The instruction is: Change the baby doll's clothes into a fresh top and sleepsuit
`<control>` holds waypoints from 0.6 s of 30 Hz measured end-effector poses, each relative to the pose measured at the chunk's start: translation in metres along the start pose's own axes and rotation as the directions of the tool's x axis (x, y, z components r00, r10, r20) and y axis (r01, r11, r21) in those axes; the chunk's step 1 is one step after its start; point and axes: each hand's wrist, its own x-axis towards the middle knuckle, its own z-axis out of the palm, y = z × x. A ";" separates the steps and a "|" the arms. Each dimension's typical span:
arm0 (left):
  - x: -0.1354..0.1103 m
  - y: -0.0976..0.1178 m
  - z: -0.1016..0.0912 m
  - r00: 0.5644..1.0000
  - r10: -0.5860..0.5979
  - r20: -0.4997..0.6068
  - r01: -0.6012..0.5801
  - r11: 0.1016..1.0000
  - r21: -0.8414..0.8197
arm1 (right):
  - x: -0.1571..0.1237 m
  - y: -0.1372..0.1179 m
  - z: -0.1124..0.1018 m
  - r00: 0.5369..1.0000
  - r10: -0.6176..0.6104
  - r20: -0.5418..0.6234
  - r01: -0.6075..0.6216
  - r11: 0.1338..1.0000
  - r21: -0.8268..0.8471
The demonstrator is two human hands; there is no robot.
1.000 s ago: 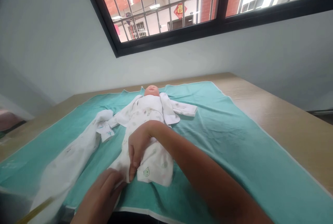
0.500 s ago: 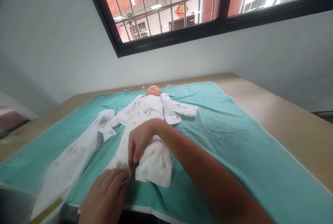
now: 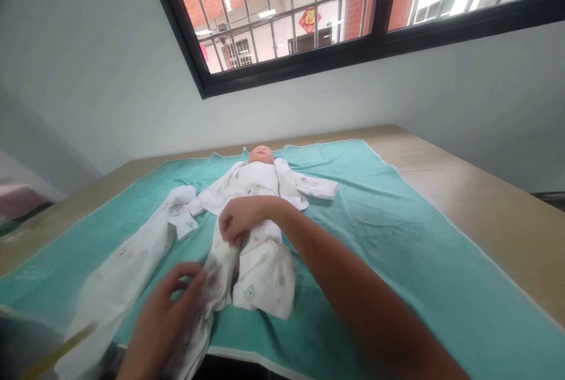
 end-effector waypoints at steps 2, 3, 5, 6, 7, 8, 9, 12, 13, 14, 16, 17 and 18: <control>-0.003 -0.012 -0.009 0.997 0.036 -0.073 -0.031 0.997 0.070 | 0.001 0.006 -0.002 0.974 -0.027 -0.224 0.019 0.999 -0.035; -0.007 -0.017 -0.010 0.990 0.116 -0.085 -0.106 0.988 0.115 | 0.003 0.009 -0.003 0.943 -0.046 -0.330 0.022 0.997 -0.077; -0.015 -0.024 -0.006 0.939 0.337 -0.069 -0.316 0.924 0.214 | 0.009 0.017 -0.004 0.850 -0.094 -0.519 -0.011 0.981 -0.194; -0.020 -0.025 -0.002 0.892 0.449 -0.048 -0.421 0.866 0.270 | 0.012 0.020 -0.004 0.792 -0.130 -0.596 -0.038 0.964 -0.262; -0.023 -0.025 0.003 0.841 0.540 -0.023 -0.504 0.798 0.330 | 0.015 0.024 -0.005 0.736 -0.169 -0.656 -0.070 0.944 -0.322; -0.026 -0.024 0.008 0.797 0.604 0.005 -0.558 0.733 0.389 | 0.017 0.028 -0.005 0.683 -0.202 -0.701 -0.106 0.923 -0.369; -0.027 -0.022 0.011 0.766 0.642 0.030 -0.586 0.678 0.444 | 0.019 0.032 -0.006 0.640 -0.222 -0.736 -0.146 0.905 -0.399; -0.024 -0.012 0.017 0.733 0.675 0.088 -0.606 0.588 0.536 | 0.019 0.046 -0.011 0.557 -0.170 -0.813 -0.287 0.879 -0.380; -0.022 -0.008 0.017 0.734 0.671 0.104 -0.608 0.581 0.541 | 0.018 0.050 -0.013 0.540 -0.135 -0.831 -0.322 0.879 -0.352; -0.020 -0.005 0.017 0.737 0.664 0.124 -0.612 0.579 0.539 | 0.017 0.055 -0.016 0.528 -0.109 -0.842 -0.342 0.880 -0.329; -0.015 0.000 0.018 0.735 0.662 0.148 -0.628 0.581 0.518 | 0.015 0.063 -0.019 0.520 -0.088 -0.849 -0.348 0.887 -0.305; -0.013 0.001 0.018 0.730 0.665 0.158 -0.638 0.580 0.507 | 0.014 0.066 -0.020 0.521 -0.089 -0.849 -0.342 0.890 -0.303; -0.009 0.003 0.019 0.724 0.667 0.174 -0.648 0.574 0.500 | 0.014 0.068 -0.021 0.524 -0.090 -0.847 -0.337 0.892 -0.303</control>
